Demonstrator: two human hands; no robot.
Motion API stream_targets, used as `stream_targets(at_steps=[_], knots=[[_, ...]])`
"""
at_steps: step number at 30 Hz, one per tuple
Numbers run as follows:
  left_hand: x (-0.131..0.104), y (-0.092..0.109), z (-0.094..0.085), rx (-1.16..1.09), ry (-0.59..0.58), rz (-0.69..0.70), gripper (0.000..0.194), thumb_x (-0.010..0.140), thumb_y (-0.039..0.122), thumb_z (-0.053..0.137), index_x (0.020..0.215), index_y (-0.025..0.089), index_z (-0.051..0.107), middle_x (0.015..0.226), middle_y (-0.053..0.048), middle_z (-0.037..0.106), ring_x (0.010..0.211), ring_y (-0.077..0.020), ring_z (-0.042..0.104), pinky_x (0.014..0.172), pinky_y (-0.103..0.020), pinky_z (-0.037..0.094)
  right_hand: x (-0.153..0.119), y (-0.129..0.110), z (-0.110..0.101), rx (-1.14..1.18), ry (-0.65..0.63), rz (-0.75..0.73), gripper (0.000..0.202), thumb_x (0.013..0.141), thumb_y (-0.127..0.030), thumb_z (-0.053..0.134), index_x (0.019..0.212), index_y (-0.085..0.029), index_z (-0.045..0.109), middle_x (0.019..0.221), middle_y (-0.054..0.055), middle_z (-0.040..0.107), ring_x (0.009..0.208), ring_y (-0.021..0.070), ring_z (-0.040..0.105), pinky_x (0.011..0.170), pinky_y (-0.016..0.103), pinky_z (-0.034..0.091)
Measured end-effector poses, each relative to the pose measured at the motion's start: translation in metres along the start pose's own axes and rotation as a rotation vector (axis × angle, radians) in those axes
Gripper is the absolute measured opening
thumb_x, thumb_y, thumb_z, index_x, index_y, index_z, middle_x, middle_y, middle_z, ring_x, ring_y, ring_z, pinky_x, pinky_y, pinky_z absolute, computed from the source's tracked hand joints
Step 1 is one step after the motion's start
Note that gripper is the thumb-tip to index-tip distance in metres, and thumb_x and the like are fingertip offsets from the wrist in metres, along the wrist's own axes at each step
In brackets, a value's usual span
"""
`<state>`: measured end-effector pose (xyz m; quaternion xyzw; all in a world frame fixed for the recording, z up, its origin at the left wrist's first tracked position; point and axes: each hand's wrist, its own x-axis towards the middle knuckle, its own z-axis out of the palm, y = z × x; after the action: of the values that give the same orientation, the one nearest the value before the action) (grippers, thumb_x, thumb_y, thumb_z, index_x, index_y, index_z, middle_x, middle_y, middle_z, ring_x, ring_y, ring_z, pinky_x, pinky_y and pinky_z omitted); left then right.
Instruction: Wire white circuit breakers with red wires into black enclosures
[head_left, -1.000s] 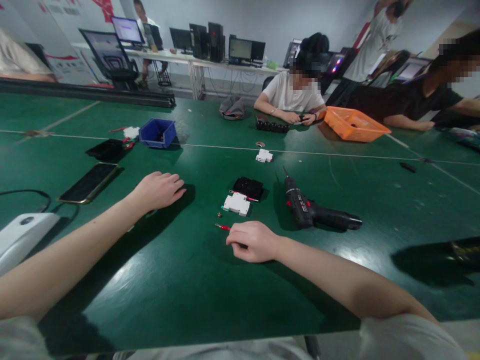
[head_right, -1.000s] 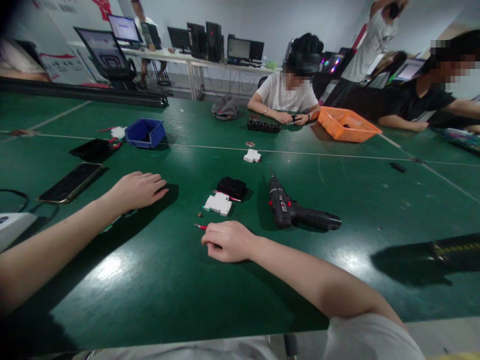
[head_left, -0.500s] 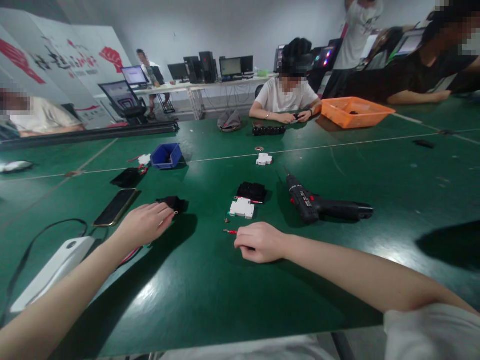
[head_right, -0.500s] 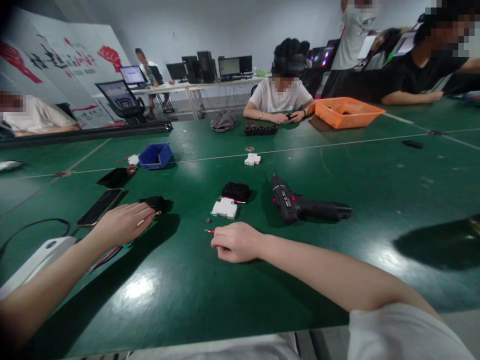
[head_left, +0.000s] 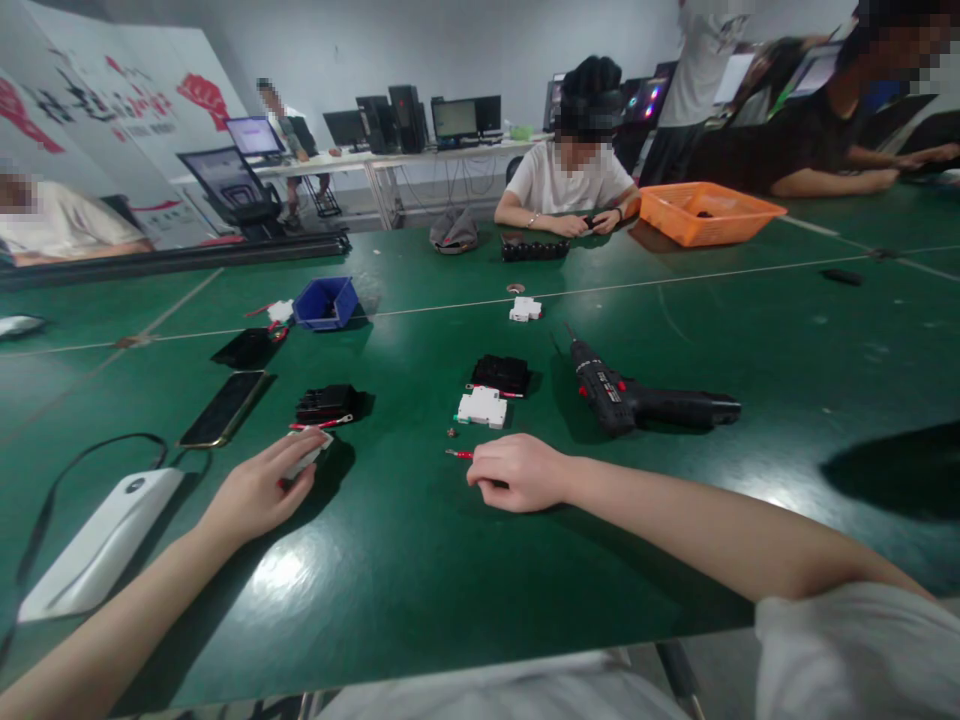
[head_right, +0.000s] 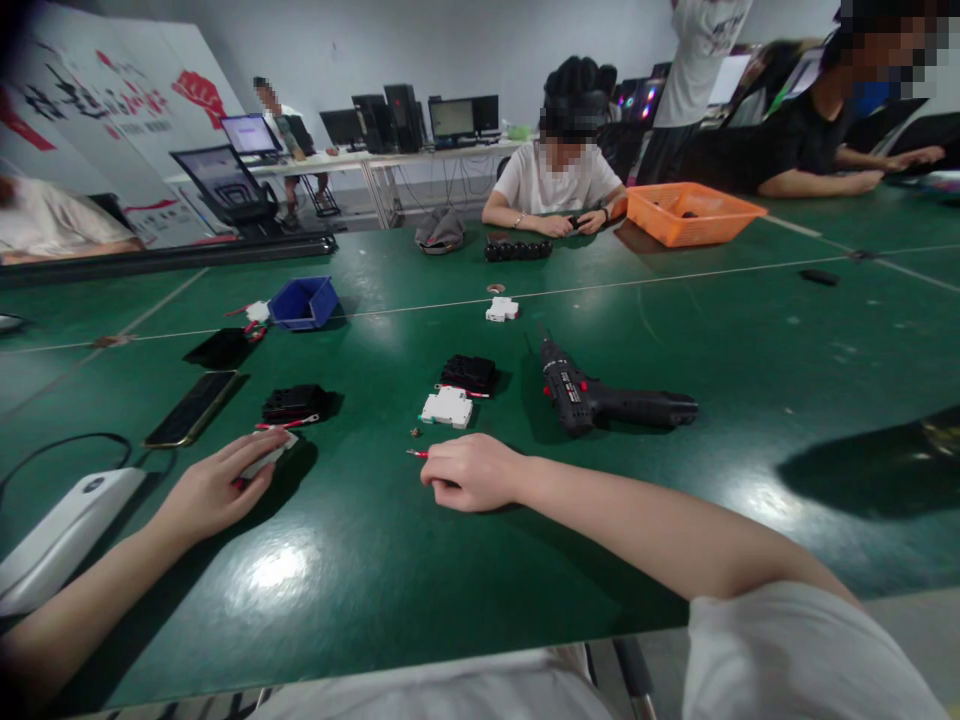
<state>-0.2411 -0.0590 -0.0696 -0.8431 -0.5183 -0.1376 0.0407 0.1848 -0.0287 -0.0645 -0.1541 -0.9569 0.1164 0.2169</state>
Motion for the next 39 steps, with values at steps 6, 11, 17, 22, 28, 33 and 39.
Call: stream_targets(at_steps=[6,11,17,22,28,33,39], knots=[[0.002,0.001,0.0,-0.034,-0.025,0.111,0.054,0.096,0.033,0.048,0.149,0.033,0.042,0.148,-0.004,0.057,0.133,-0.0256,0.058,0.111,-0.042,0.052,0.0,0.002,0.001,0.035,-0.007,0.001,0.012,0.089,-0.012,0.055,0.091,-0.017,0.066,0.082,0.003,0.067,0.072,0.0133,0.06,0.067,0.024,0.044],[0.014,-0.006,0.001,0.005,0.038,0.175,0.04,0.094,0.028,0.048,0.133,0.022,0.06,0.129,-0.01,0.07,0.12,-0.027,0.066,0.104,-0.042,0.054,0.0,0.002,0.002,0.031,0.008,0.008,0.012,0.088,-0.012,0.056,0.091,-0.018,0.067,0.082,0.002,0.067,0.073,0.014,0.06,0.066,0.024,0.044],[0.035,-0.018,0.005,0.026,0.045,0.264,0.033,0.092,0.028,0.047,0.117,0.019,0.067,0.106,-0.011,0.073,0.1,-0.0287,0.069,0.088,-0.045,0.055,0.001,0.001,-0.001,0.016,-0.02,0.014,0.012,0.089,-0.014,0.056,0.091,-0.018,0.067,0.082,0.003,0.068,0.073,0.0148,0.061,0.066,0.025,0.043],[0.041,-0.02,0.012,0.05,0.103,0.173,0.046,0.093,0.036,0.05,0.136,0.022,0.057,0.151,-0.014,0.048,0.145,-0.0388,0.04,0.116,-0.061,0.035,0.001,0.001,-0.002,0.037,-0.023,0.016,0.013,0.089,-0.013,0.056,0.092,-0.017,0.068,0.083,0.003,0.069,0.074,0.0148,0.061,0.067,0.025,0.044],[0.054,-0.029,0.022,-0.082,0.004,0.118,0.05,0.098,0.038,0.046,0.147,0.025,0.046,0.164,-0.011,0.027,0.153,-0.037,0.024,0.122,-0.061,0.029,0.001,0.001,-0.001,0.061,-0.015,0.017,0.014,0.089,-0.013,0.055,0.091,-0.017,0.068,0.082,0.003,0.068,0.072,0.0144,0.061,0.066,0.025,0.044],[0.081,-0.032,0.033,-0.109,0.028,0.134,0.042,0.098,0.039,0.046,0.134,0.02,0.057,0.16,-0.013,0.033,0.15,-0.0362,0.028,0.122,-0.059,0.03,0.002,0.001,-0.001,0.066,-0.015,0.02,0.013,0.089,-0.013,0.056,0.091,-0.017,0.068,0.082,0.003,0.068,0.073,0.0147,0.061,0.067,0.025,0.044],[0.148,-0.024,0.058,-0.148,0.089,0.164,0.042,0.096,0.041,0.047,0.126,0.016,0.062,0.152,-0.017,0.04,0.147,-0.0348,0.033,0.122,-0.057,0.03,0.002,0.001,-0.002,0.056,-0.019,0.024,0.013,0.088,-0.013,0.056,0.091,-0.018,0.068,0.082,0.003,0.069,0.072,0.0149,0.061,0.065,0.025,0.044]])
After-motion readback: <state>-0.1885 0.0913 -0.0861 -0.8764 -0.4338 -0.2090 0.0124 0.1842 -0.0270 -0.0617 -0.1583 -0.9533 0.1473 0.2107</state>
